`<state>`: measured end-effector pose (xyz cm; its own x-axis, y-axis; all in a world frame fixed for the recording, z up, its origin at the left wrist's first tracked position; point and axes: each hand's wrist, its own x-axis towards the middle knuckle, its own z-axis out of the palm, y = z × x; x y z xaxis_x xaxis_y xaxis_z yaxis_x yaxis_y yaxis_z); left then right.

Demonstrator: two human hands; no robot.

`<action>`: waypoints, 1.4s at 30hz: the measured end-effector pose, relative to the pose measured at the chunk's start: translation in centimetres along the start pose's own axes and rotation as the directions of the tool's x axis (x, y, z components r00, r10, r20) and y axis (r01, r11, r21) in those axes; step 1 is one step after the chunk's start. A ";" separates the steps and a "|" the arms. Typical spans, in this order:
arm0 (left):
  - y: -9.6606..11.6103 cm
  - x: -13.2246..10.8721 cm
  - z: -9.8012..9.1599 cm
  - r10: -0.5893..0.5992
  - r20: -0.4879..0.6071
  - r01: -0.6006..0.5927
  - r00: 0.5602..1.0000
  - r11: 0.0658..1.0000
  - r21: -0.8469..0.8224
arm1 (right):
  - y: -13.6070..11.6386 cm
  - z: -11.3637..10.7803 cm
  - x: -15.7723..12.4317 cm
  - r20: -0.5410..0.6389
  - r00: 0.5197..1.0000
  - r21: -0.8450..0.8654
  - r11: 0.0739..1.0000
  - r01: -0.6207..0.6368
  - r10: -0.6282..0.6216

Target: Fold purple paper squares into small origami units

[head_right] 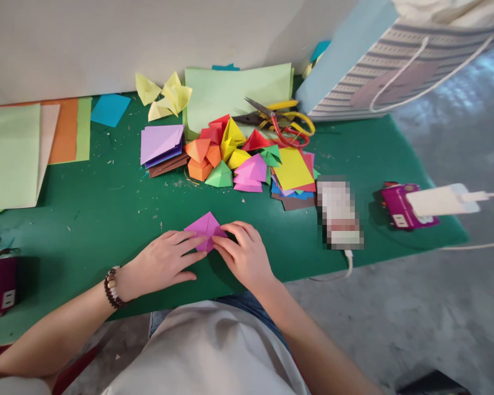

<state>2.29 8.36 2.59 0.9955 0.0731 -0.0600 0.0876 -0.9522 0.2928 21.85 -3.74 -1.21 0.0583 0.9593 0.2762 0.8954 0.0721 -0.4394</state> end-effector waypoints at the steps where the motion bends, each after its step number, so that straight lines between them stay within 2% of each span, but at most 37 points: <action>1: 0.0 0.0 0.0 0.000 0.003 0.000 1.000 1.000 0.003 | 0.0 0.0 0.0 -0.003 1.000 0.006 1.000 -0.005 0.005; 7: -0.1 0.2 -0.2 0.012 0.016 -0.012 1.000 1.000 0.000 | -0.1 0.2 0.1 -0.036 0.999 0.014 1.000 -0.009 0.009; 13: -0.4 0.1 -0.3 0.010 -0.001 -0.010 1.000 0.999 -0.051 | -0.2 0.1 0.0 -0.019 1.000 -0.001 1.000 -0.005 0.005; 20: -0.1 0.1 -0.1 -0.108 -0.025 0.105 0.994 0.990 -0.099 | -0.6 0.4 -0.5 -0.011 1.000 -0.062 0.998 -0.018 0.017; 27: 0.0 0.2 0.2 -0.103 -0.032 0.099 0.994 0.990 -0.103 | -1.4 0.6 -0.7 -0.009 1.000 -0.163 0.986 -0.026 0.025; 42: 0.0 0.3 0.2 -0.094 -0.046 0.090 0.994 0.991 -0.095 | -3.0 1.3 -0.5 -0.017 0.989 -0.199 0.969 -0.150 0.150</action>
<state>2.53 8.28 2.42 0.9834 0.1761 -0.0433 0.1794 -0.9092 0.3757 18.56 -4.04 -1.14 0.1988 0.9547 0.2215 0.9462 -0.1281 -0.2970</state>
